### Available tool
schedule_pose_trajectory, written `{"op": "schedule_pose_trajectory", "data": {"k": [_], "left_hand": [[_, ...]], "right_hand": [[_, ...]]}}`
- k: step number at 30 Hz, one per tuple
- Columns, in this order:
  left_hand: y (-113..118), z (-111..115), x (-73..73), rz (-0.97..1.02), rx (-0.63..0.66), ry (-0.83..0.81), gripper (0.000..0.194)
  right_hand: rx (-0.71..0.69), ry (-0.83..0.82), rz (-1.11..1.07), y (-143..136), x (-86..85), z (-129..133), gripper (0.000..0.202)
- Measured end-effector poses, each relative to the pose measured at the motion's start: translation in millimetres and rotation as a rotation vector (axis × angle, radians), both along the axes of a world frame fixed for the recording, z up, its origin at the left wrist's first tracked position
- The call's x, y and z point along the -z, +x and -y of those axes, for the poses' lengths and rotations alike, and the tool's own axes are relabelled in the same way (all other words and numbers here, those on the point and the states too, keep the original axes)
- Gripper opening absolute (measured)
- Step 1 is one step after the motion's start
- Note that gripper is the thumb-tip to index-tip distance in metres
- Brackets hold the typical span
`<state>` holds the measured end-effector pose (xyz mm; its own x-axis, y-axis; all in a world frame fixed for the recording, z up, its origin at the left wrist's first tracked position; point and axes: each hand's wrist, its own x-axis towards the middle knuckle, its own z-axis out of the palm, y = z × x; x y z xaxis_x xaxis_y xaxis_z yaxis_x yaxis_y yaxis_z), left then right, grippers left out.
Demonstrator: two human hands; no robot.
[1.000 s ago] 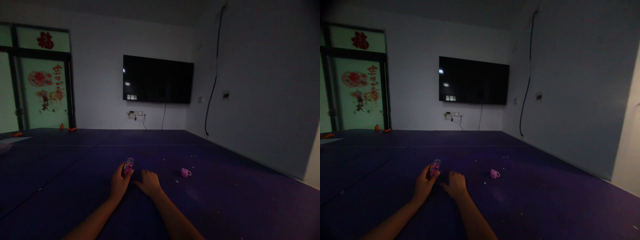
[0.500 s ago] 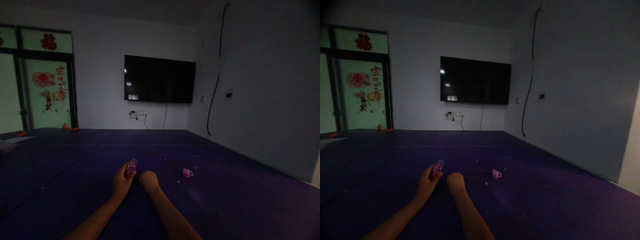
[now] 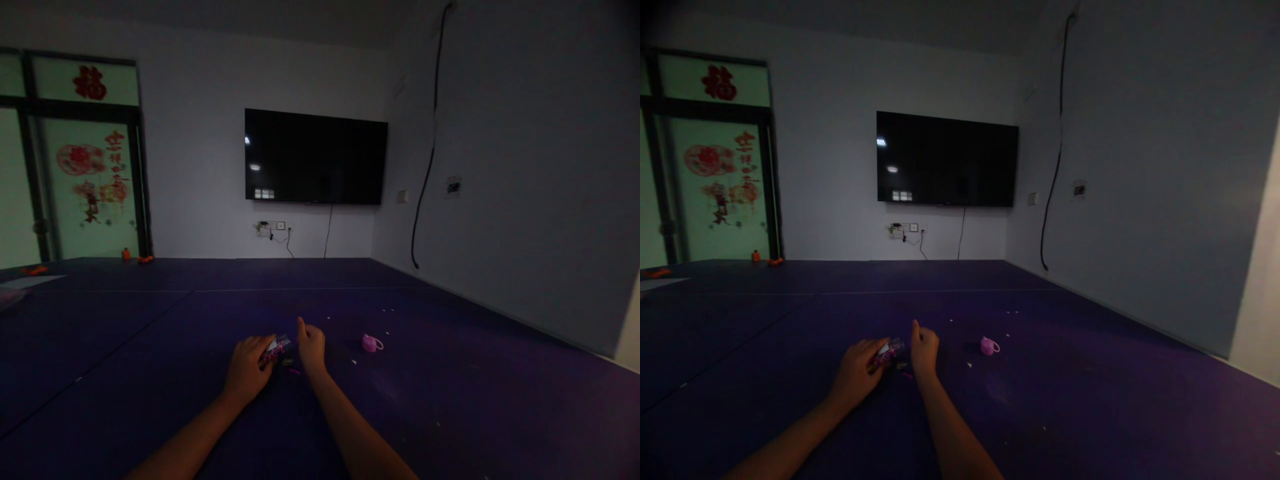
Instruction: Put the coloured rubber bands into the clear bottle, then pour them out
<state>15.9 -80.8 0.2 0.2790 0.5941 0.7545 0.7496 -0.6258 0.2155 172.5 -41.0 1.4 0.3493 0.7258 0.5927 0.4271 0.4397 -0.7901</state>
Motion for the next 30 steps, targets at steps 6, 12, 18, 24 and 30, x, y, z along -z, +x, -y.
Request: {"op": "schedule_pose_trajectory", "data": {"k": [6,12,18,24,30], "left_hand": [[1,4,-0.4,-0.098,0.034,0.022,0.032],[1,3,1.8,-0.088,0.052,0.067,0.031],[2,0,4.8,-0.064,0.048,0.098,0.034],[1,1,4.3,-0.044,0.061,0.142,0.035],[2,2,3.1,-0.097,0.068,0.141,0.033]], "right_hand": [[-0.052,0.005,-0.15,-8,-8.8,4,0.056],[-0.074,0.017,-0.211,-13,-10.9,8,0.056],[-0.08,0.084,-0.282,-16,-9.8,8,0.056],[-0.109,0.098,-0.336,-17,-9.6,7,0.054],[-0.119,0.06,-0.413,-18,-11.7,7,0.055]]}}
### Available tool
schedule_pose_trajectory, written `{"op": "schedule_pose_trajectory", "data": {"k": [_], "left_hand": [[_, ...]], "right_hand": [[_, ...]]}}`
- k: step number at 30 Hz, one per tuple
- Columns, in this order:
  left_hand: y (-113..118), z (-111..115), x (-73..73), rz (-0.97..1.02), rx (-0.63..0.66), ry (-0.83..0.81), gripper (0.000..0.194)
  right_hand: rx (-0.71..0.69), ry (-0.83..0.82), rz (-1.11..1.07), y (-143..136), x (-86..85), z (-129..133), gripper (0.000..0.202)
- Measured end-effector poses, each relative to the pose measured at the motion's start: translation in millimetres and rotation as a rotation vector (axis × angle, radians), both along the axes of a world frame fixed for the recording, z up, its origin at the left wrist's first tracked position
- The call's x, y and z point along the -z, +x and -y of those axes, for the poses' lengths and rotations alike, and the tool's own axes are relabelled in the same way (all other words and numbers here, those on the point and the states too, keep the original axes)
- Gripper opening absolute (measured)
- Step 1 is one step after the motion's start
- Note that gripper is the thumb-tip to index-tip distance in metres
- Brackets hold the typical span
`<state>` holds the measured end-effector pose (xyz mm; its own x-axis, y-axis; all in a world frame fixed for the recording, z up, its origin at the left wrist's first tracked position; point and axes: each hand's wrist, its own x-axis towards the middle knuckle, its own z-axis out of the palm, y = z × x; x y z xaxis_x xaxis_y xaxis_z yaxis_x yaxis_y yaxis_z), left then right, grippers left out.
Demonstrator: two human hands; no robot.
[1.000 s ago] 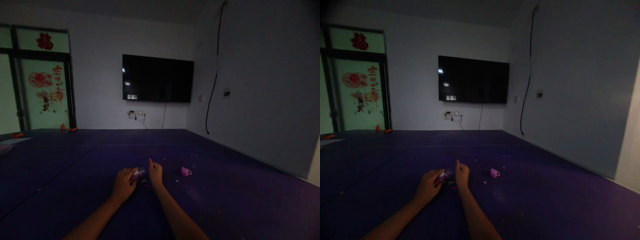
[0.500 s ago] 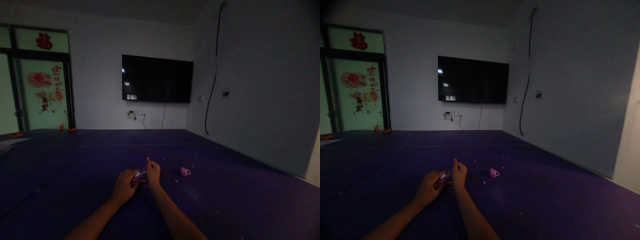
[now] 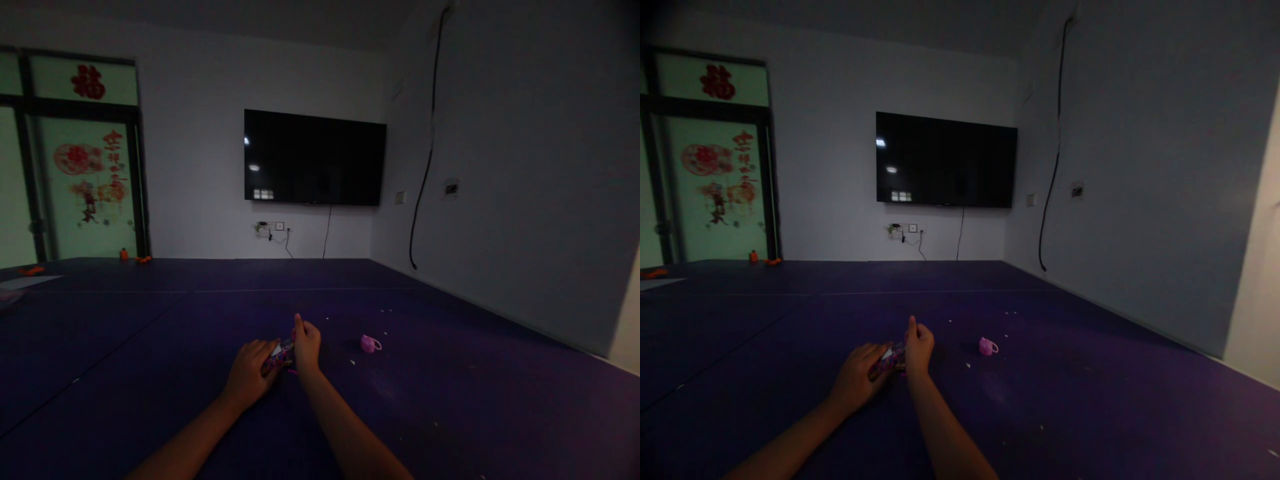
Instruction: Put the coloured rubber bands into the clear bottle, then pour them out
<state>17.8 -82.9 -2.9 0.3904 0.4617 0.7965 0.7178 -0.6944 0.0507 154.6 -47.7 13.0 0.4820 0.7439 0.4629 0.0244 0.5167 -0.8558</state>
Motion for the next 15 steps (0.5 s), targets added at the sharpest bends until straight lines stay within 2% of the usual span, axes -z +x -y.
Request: {"op": "schedule_pose_trajectory", "data": {"k": [8,13,15], "left_hand": [[0,3,-1.9,-0.03,-0.006,0.039,0.035],[-1,3,-0.7,-0.078,-0.015,0.034,0.034],[-1,2,0.4,-0.078,-0.023,0.039,0.034]], "right_hand": [[-0.018,-0.079,-0.193,-5,-0.3,-3,0.054],[-0.119,-0.237,-0.629,-9,4.9,-14,0.045],[-0.153,-0.279,-0.717,-10,7.6,-18,0.043]]}}
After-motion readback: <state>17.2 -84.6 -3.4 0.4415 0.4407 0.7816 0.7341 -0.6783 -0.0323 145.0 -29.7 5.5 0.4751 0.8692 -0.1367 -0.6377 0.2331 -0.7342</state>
